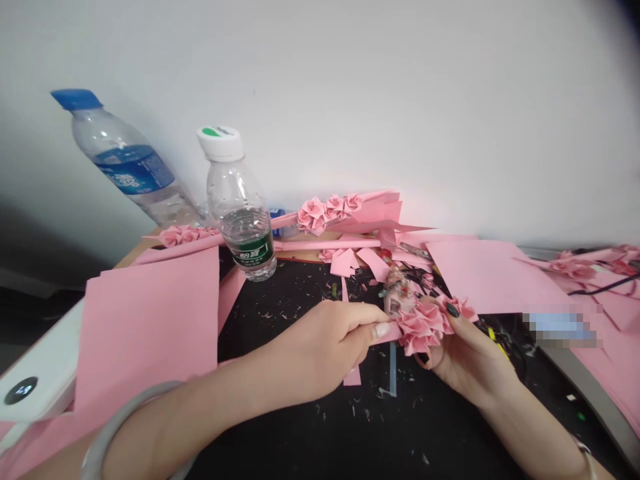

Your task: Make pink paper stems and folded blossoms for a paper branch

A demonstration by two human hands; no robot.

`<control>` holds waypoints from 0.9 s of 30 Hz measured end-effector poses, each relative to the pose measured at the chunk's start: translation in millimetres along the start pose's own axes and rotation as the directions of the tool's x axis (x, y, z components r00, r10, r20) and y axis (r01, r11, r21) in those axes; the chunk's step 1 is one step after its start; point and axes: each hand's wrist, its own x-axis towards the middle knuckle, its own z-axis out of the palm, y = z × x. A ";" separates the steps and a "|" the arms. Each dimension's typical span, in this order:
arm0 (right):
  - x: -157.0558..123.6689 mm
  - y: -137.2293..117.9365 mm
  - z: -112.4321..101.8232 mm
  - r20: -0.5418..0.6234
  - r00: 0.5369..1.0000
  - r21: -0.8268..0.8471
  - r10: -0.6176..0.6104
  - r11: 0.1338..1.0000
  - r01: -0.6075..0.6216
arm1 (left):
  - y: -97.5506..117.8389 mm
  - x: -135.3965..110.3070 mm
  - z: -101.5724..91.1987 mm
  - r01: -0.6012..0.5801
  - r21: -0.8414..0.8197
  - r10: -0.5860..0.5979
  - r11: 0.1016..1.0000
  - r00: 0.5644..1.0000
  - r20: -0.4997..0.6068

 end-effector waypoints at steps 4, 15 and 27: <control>0.6 -1.1 -2.4 -0.041 0.999 -0.086 -0.013 0.996 0.010 | 1.0 -0.4 -1.1 -0.021 0.053 0.020 0.998 1.000 0.016; 0.7 -2.2 0.0 -0.043 0.999 -0.102 0.006 0.995 -0.011 | 7.3 -2.1 -4.0 -0.040 0.169 0.048 0.985 0.998 -0.039; 3.1 -3.4 4.2 -0.060 0.998 0.093 -0.008 0.996 0.014 | 9.0 -3.1 0.5 0.010 0.276 0.040 0.961 0.983 -0.177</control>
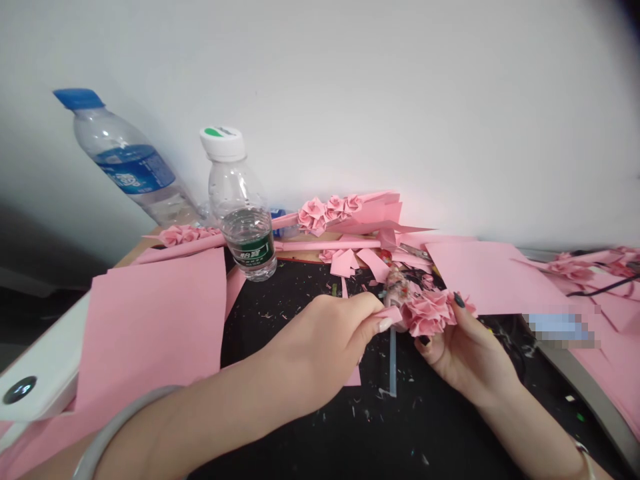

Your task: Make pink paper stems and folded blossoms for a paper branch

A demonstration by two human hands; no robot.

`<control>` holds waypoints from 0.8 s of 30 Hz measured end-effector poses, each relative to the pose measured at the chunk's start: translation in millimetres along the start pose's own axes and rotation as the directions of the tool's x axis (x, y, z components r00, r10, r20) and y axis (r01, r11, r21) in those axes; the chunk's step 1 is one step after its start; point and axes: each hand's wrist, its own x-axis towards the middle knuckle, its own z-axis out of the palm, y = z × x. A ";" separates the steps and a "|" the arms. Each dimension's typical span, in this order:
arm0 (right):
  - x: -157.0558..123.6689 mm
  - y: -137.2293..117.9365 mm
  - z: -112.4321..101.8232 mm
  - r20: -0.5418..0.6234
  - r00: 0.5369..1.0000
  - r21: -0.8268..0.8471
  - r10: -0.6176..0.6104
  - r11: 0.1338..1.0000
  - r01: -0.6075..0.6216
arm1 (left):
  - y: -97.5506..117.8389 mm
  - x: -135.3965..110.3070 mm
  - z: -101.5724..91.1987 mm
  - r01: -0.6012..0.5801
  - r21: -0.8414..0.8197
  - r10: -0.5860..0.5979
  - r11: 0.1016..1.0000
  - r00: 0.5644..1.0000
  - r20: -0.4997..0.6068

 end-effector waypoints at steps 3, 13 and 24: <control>-0.7 0.8 1.7 0.019 1.000 0.022 -0.007 1.000 0.006 | -1.6 -0.4 3.0 -0.005 -0.006 0.005 1.000 1.000 -0.009; -1.5 2.7 5.3 0.040 0.999 -0.036 -0.033 0.999 0.034 | 0.4 -0.1 0.4 0.001 -0.043 0.001 0.999 0.999 0.037; -2.5 3.4 4.4 0.020 0.999 -0.090 -0.044 0.995 0.045 | 1.3 -0.8 -0.3 -0.019 -0.025 0.020 1.000 0.999 0.043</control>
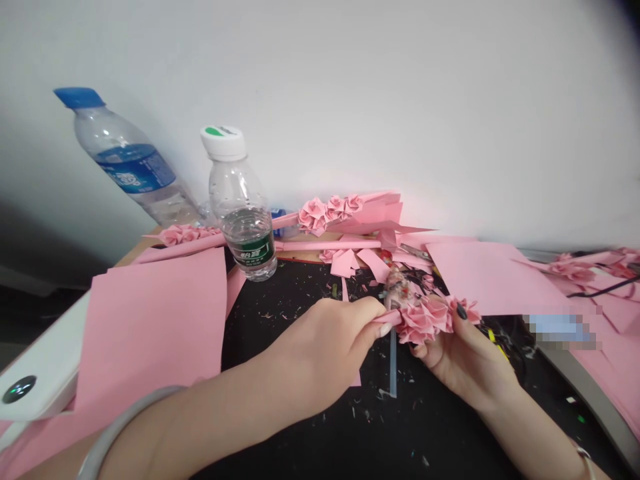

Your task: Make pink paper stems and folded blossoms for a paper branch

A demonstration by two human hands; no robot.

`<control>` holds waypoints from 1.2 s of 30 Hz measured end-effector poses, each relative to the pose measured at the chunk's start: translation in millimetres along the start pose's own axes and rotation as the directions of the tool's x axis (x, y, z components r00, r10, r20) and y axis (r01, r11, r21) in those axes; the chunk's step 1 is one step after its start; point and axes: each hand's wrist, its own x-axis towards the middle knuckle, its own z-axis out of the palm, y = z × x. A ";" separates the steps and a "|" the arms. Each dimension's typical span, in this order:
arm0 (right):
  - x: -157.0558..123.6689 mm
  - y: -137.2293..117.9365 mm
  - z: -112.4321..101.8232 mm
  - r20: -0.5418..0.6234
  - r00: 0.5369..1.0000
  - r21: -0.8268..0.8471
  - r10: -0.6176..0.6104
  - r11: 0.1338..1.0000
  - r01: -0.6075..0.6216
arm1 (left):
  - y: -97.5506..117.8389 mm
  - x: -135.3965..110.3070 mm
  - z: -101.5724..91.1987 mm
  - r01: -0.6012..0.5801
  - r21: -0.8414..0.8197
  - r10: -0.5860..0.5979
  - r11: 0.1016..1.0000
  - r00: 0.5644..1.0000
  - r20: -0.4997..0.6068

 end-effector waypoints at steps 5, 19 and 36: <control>-0.3 -0.3 0.1 0.003 1.000 0.026 0.000 1.000 0.000 | -1.2 -1.2 -0.4 0.006 -0.027 -0.006 1.000 1.000 0.021; -0.4 0.2 -1.0 0.024 1.000 0.023 -0.015 1.000 0.014 | -9.4 2.1 4.5 -0.079 0.066 0.079 0.995 0.997 0.006; -1.2 3.5 -4.7 0.070 0.996 -0.085 -0.053 0.995 0.059 | -14.1 6.9 2.5 -0.067 0.450 0.046 0.891 0.997 0.058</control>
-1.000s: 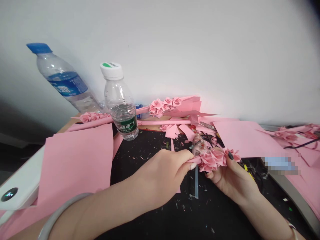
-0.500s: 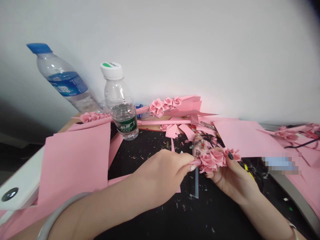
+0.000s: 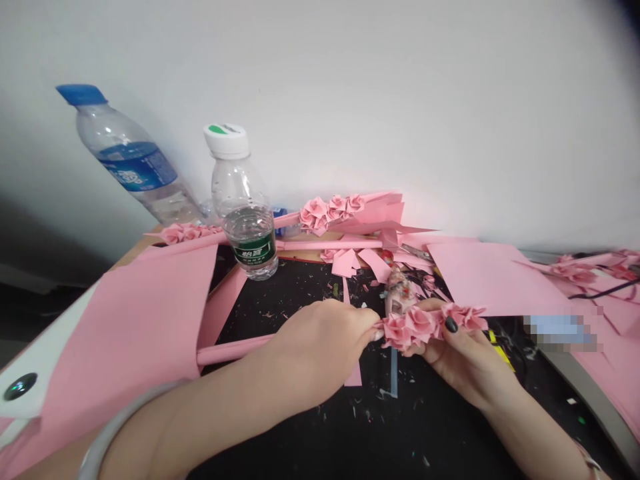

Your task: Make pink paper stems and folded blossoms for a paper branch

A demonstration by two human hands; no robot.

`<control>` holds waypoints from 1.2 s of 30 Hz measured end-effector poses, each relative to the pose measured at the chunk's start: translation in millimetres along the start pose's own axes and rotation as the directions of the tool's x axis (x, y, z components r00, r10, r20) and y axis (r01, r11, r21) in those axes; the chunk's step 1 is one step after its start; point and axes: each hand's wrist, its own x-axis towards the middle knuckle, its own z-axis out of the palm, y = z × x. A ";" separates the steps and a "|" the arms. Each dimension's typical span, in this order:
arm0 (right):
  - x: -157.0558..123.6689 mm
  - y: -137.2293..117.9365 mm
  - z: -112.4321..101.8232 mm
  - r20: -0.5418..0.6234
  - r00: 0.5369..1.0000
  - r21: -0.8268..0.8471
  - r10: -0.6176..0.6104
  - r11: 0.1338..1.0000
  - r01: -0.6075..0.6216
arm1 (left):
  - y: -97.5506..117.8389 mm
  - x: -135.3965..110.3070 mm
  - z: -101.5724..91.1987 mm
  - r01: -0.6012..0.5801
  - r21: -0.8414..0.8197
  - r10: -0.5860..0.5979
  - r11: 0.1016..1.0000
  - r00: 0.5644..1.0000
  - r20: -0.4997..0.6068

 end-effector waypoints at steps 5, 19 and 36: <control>1.4 2.9 0.0 0.006 1.000 -0.019 0.006 1.000 -0.006 | -3.1 -3.8 -1.8 -0.031 -0.121 0.042 0.992 0.995 0.085; 9.3 -1.6 -10.8 -0.070 0.995 0.047 -0.066 0.996 0.070 | -19.9 -4.9 -13.0 0.070 0.094 -0.080 0.993 0.991 0.106; 7.9 -18.2 -12.5 0.001 0.998 -0.073 -0.063 0.995 0.062 | -25.9 -2.7 -9.0 0.023 0.342 -0.020 0.939 1.000 -0.011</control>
